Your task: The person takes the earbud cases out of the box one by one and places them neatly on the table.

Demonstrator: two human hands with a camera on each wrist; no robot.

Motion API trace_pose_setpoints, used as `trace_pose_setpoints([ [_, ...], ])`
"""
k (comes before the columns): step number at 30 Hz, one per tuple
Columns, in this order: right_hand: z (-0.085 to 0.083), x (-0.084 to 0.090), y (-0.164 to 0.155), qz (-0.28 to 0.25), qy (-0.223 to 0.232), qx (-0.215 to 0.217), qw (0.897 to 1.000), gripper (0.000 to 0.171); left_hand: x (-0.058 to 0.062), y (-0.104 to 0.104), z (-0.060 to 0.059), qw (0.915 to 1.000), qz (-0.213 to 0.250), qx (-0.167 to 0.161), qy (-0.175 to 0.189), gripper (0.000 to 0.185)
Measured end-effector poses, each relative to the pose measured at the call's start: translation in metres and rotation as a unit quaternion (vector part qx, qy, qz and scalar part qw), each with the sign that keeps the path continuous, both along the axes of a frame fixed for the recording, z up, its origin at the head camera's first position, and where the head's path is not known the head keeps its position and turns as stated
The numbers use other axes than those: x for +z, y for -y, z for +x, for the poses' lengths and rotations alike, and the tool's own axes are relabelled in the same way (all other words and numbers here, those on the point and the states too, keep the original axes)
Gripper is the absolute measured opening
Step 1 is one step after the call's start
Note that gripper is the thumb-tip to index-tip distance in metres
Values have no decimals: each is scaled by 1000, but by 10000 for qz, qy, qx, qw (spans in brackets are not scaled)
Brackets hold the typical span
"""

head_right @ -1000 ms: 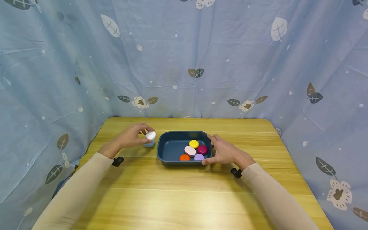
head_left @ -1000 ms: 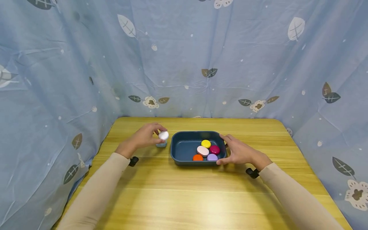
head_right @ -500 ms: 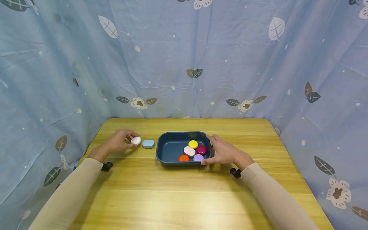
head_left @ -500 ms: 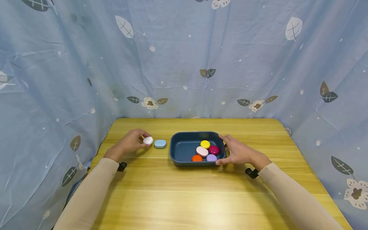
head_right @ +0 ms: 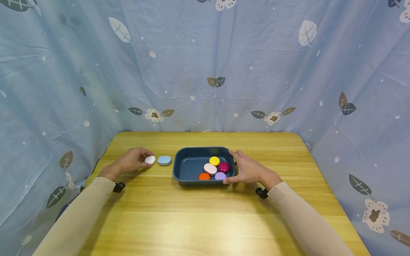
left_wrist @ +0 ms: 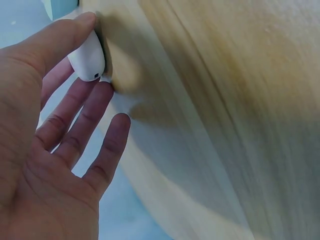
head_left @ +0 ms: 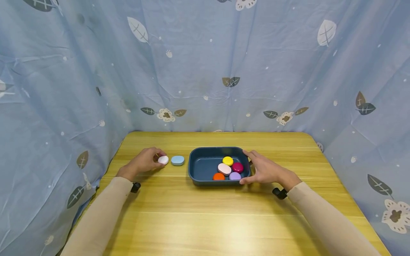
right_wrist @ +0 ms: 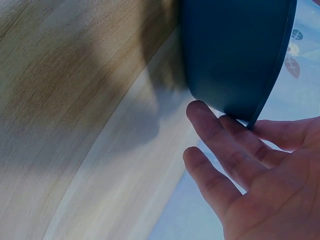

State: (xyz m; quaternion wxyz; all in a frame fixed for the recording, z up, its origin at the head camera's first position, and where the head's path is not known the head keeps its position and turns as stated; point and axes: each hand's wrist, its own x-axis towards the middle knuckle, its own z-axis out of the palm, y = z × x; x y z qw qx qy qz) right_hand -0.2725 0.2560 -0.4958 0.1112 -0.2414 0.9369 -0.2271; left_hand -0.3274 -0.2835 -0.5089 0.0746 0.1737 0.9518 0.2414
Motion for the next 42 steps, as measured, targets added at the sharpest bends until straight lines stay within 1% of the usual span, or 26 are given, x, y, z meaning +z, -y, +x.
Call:
trace_pose_setpoints([
  [6, 0, 0, 0, 12, -44, 17, 10000, 135, 1, 0, 0, 10000, 4, -75, 2, 42],
  [10, 0, 0, -1, 2, -31, 16, 10000, 135, 4, -1, 2, 9999, -32, -100, 28, 50],
  [13, -1, -1, -1, -13, -29, 31, 10000, 135, 10, -5, 5, 9999, -56, -114, -7, 57],
  [17, 0, 0, -1, -21, -20, 29, 10000, 135, 23, -16, 7, 9997, -70, -145, -182, 62],
  [18, 0, 1, -1, -20, -17, 22, 10000, 135, 26, -21, 6, 9995, -104, -167, -242, 62],
  [21, 0, 2, -1, -23, -5, 17, 10000, 137, 36, -37, 5, 9978, -271, -369, -476, 63],
  [25, 0, 1, -1, -3, -11, 29, 10000, 139, 50, -64, 5, 9937, -438, -747, -718, 63],
  [31, 0, 0, -1, 0, -35, 25, 10000, 136, 64, -110, 5, 9874, -589, -1240, -787, 68],
  [37, 0, -1, -1, 2, -14, 24, 10000, 136, 69, -150, 2, 9769, -743, -1837, -797, 73],
  [42, -1, 0, -1, -33, 38, 13, 10000, 138, 68, -181, -2, 9649, -890, -2337, -801, 76],
])
